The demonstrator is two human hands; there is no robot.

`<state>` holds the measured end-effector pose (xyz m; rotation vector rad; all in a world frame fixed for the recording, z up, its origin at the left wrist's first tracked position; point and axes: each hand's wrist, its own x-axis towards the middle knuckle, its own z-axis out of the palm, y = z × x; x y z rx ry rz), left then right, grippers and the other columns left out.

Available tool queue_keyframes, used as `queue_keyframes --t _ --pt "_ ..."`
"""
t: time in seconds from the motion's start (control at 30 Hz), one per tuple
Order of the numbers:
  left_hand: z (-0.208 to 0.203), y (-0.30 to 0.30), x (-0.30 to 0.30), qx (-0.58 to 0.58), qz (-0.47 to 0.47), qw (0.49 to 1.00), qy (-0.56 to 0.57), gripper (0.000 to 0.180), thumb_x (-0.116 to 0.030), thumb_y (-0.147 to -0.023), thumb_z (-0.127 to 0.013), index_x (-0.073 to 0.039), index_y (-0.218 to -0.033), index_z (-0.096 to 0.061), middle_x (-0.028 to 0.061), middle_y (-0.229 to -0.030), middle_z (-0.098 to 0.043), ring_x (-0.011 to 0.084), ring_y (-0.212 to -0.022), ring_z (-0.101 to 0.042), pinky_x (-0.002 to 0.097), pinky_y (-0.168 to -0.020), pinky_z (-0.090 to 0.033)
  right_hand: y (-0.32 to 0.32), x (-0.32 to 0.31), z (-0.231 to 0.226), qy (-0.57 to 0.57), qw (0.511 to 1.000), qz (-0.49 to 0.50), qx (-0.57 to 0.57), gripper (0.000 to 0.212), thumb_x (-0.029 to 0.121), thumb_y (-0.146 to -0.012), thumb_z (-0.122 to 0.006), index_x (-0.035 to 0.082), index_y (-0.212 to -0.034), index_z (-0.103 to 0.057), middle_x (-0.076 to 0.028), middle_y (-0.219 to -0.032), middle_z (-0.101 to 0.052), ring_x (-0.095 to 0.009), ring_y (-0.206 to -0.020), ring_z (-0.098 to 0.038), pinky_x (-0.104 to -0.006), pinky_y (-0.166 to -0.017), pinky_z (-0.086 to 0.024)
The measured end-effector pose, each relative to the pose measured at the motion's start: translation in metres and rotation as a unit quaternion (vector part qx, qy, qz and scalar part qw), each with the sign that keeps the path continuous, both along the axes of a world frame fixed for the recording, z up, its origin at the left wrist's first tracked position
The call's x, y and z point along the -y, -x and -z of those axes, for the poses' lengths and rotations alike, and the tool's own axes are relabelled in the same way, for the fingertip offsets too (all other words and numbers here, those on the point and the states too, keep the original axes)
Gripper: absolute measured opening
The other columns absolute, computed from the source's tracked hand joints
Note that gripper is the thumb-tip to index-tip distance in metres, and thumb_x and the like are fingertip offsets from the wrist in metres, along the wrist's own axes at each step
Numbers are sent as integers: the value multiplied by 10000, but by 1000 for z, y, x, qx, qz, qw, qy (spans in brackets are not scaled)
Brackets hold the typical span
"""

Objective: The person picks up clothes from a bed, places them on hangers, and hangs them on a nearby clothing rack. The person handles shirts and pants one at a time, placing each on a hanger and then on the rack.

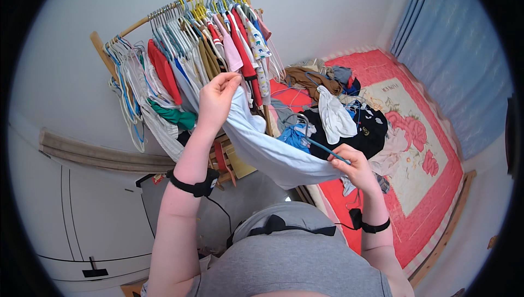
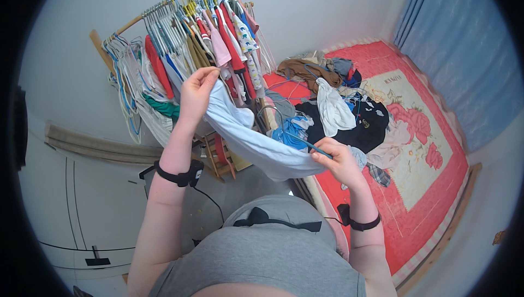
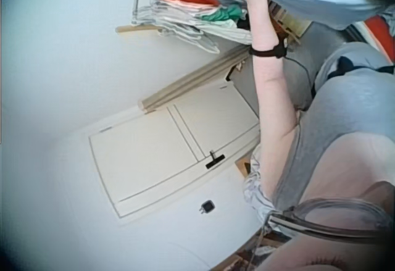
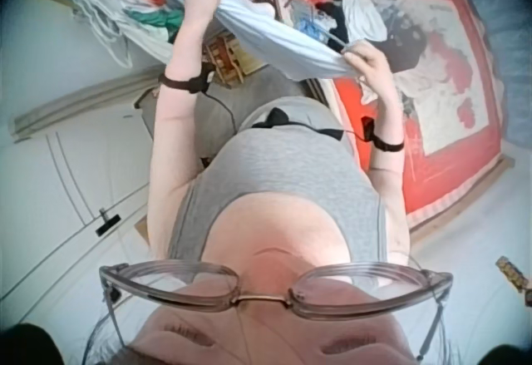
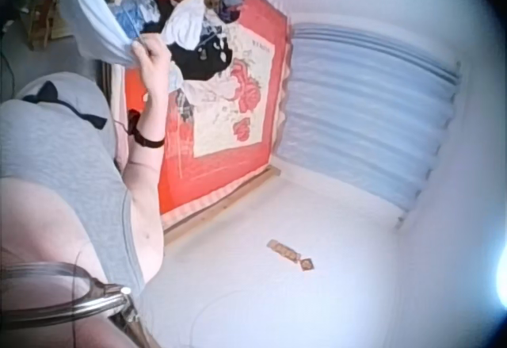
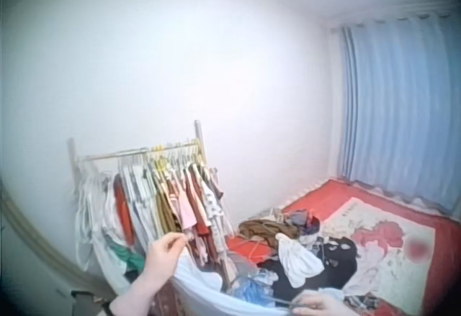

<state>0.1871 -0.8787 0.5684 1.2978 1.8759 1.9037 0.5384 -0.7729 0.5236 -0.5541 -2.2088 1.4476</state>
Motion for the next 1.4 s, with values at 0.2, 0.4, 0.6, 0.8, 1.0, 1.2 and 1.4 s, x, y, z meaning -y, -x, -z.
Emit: queue_keyframes --t 0.2,0.4,0.6,0.8,1.0,1.2,1.4 --pt "-39 -7 27 13 110 993 28 266 -37 -931 -539 55 -1176 -589 102 -1034 -690 127 -989 -633 249 -871 -469 7 11 -7 -2 997 23 -71 178 129 -869 -626 -30 -933 -672 -67 -921 -628 -147 -835 -562 -278 -741 -443" --pt "-34 33 13 -249 14 959 133 198 -96 -868 -612 -41 -1052 -663 152 -947 -695 283 -892 -683 347 -778 -529 40 41 -8 -79 996 -15 -42 153 102 -843 -643 -22 -922 -683 -87 -902 -650 -191 -869 -580 -307 -774 -453" --pt "-23 61 17 -346 -2 903 255 258 -201 -841 -690 -23 -1026 -674 156 -889 -697 296 -817 -679 357 -740 -520 42 55 -8 -56 996 4 -65 155 115 -843 -642 -19 -898 -695 -96 -874 -654 -175 -817 -597 -284 -729 -459" --pt "-28 60 22 -201 28 975 88 260 -265 -900 -626 -29 -996 -678 113 -875 -693 245 -750 -664 337 -672 -503 42 68 -7 -21 996 24 -79 180 147 -863 -635 -25 -841 -685 -94 -849 -657 -158 -772 -602 -276 -678 -461" --pt "-11 69 46 -205 -109 972 -22 239 -245 -929 -586 -49 -1027 -680 145 -970 -681 276 -927 -648 354 -790 -503 42 58 -16 -16 994 8 -105 220 152 -873 -636 -35 -762 -660 -111 -839 -668 -171 -763 -615 -279 -663 -462" --pt "33 45 68 -72 -73 995 -21 394 -247 -980 -522 -6 -1292 -503 143 -1161 -634 214 -1046 -605 312 -895 -462 46 31 -12 31 989 -60 -129 290 241 -852 -648 -44 -859 -701 -110 -867 -673 -182 -818 -621 -283 -735 -457" --pt "56 36 93 -15 -126 992 -18 398 -237 -986 -513 -6 -1309 -489 144 -1193 -603 185 -1048 -586 298 -870 -471 69 26 -9 117 968 -134 -174 349 277 -875 -597 -11 -677 -597 -138 -907 -649 -229 -893 -613 -335 -812 -449"
